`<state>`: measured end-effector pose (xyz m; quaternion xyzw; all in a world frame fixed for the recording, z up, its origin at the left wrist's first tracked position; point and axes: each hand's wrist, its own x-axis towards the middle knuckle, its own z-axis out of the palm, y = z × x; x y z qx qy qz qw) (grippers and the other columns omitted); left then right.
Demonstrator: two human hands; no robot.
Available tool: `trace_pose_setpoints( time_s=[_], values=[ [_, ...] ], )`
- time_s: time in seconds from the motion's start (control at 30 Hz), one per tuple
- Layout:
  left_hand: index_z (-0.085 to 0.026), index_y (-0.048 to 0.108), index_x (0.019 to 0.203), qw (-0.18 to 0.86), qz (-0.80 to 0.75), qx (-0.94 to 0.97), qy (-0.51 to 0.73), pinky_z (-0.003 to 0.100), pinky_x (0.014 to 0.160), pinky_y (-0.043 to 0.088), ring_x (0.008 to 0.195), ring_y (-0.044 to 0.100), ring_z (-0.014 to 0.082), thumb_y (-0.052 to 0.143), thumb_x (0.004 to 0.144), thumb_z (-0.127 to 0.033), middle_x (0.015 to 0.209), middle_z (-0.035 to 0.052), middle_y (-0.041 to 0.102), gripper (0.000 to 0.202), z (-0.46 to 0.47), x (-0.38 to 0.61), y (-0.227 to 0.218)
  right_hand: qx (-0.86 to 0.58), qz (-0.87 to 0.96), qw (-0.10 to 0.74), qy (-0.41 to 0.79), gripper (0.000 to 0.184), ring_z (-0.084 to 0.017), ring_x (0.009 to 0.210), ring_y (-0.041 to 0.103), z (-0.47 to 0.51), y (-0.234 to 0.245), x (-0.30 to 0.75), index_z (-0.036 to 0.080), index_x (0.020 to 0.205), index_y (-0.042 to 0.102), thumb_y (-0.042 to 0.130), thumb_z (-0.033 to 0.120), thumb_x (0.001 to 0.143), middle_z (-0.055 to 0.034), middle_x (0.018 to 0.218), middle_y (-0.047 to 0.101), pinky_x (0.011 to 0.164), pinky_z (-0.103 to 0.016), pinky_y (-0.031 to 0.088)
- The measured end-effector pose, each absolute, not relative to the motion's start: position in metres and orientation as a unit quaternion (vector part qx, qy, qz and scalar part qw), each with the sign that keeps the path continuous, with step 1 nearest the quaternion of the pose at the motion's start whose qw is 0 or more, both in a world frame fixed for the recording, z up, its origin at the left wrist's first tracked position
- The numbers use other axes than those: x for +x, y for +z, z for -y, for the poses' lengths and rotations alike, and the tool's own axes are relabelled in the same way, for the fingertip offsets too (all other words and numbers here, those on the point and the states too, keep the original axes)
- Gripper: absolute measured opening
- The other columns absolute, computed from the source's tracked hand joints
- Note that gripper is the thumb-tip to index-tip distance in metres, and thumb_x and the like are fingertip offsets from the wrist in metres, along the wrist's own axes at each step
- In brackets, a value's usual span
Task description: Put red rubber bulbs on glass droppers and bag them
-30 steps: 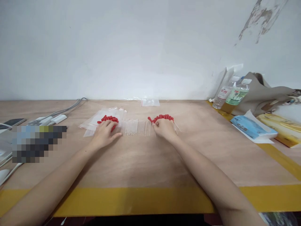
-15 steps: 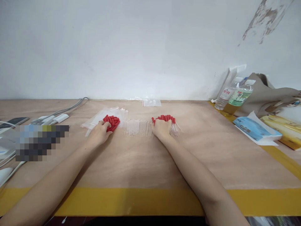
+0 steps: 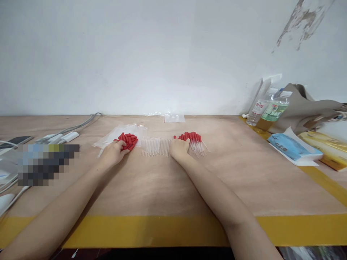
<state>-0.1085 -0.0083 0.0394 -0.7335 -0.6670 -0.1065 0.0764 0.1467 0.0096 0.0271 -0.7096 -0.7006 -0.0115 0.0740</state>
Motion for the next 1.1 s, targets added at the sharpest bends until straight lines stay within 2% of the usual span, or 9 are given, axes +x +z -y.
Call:
trace_pose_setpoints(
  time_s=[0.17,0.3,0.43,0.53,0.63,0.8,0.9,1.0,1.1],
  values=[
    [-0.016,0.056,0.081,0.074,0.671,-0.728,-0.117,0.034,0.069,0.044,0.083,0.058,0.0248,0.047,0.079,-0.028,0.086,0.0097,0.059,0.015,0.008,-0.108,0.041,-0.698,0.702,0.124,-0.071,0.023,-0.023,0.069,0.057,0.002,0.021,0.149,0.009,0.085,0.058,0.039,0.02,0.081,-0.0152,0.078,0.064,0.071,-0.037,0.023],
    [-0.016,0.055,0.082,0.083,0.672,-0.724,-0.132,0.035,0.067,0.045,0.082,0.058,0.0257,0.047,0.077,-0.025,0.089,0.0115,0.058,0.013,0.008,-0.108,0.039,-0.63,0.733,0.213,-0.144,0.027,-0.021,0.069,0.055,0.019,0.01,0.163,0.01,0.083,0.054,0.033,0.025,0.086,-0.0126,0.076,0.063,0.073,-0.036,0.022],
    [-0.017,0.054,0.08,0.091,0.673,-0.72,-0.146,0.036,0.066,0.044,0.078,0.057,0.0258,0.045,0.075,-0.019,0.084,0.0102,0.058,0.01,0.01,-0.106,0.038,-0.541,0.784,0.281,-0.122,0.022,-0.017,0.068,0.055,0.034,-0.003,0.179,0.014,0.08,0.054,0.036,0.025,0.087,-0.0063,0.073,0.063,0.079,-0.034,0.023],
    [-0.017,0.053,0.082,0.105,0.672,-0.715,-0.159,0.036,0.064,0.044,0.076,0.057,0.0258,0.044,0.074,-0.017,0.085,0.0105,0.057,0.012,0.012,-0.103,0.039,-0.503,0.795,0.325,-0.101,0.02,-0.017,0.078,0.056,0.042,-0.009,0.185,0.014,0.094,0.054,0.04,0.025,0.087,-0.007,0.082,0.064,0.079,-0.032,0.026],
    [-0.015,0.054,0.089,0.112,0.67,-0.716,-0.163,0.037,0.066,0.045,0.079,0.057,0.0267,0.043,0.074,-0.016,0.091,0.0129,0.055,0.018,0.014,-0.099,0.041,-0.484,0.803,0.336,-0.089,0.024,-0.017,0.083,0.055,0.046,-0.01,0.186,0.015,0.104,0.054,0.04,0.023,0.087,-0.0074,0.088,0.063,0.073,-0.03,0.029],
    [-0.012,0.06,0.083,0.097,0.674,-0.716,-0.15,0.038,0.07,0.045,0.079,0.057,0.0254,0.04,0.075,-0.015,0.095,0.0141,0.052,0.021,0.02,-0.093,0.047,-0.464,0.821,0.323,-0.073,0.023,-0.015,0.078,0.054,0.05,-0.007,0.184,0.018,0.097,0.059,0.039,0.023,0.088,-0.0046,0.084,0.062,0.073,-0.03,0.03],
    [-0.012,0.061,0.085,0.101,0.644,-0.727,-0.216,0.036,0.074,0.045,0.084,0.056,0.0242,0.04,0.077,-0.015,0.098,0.0137,0.052,0.023,0.021,-0.087,0.045,-0.456,0.821,0.338,-0.066,0.022,-0.014,0.079,0.055,0.051,-0.007,0.183,0.018,0.095,0.059,0.039,0.022,0.087,-0.0043,0.086,0.062,0.076,-0.03,0.03],
    [-0.014,0.061,0.089,0.042,0.572,-0.753,-0.322,0.033,0.074,0.045,0.084,0.056,0.0215,0.042,0.078,-0.018,0.092,0.01,0.057,0.022,0.023,-0.074,0.033,-0.451,0.816,0.355,-0.067,0.019,-0.013,0.076,0.055,0.05,-0.009,0.184,0.019,0.093,0.059,0.042,0.022,0.086,-0.0031,0.085,0.062,0.076,-0.03,0.03],
    [-0.015,0.059,0.089,-0.135,0.505,-0.766,-0.374,0.029,0.068,0.046,0.076,0.058,0.0173,0.045,0.078,-0.023,0.083,0.0063,0.062,0.019,0.026,-0.053,0.013,-0.442,0.813,0.372,-0.071,0.017,-0.013,0.075,0.055,0.049,-0.01,0.184,0.02,0.092,0.06,0.044,0.024,0.085,-0.0023,0.084,0.062,0.077,-0.031,0.03]
  ],
)
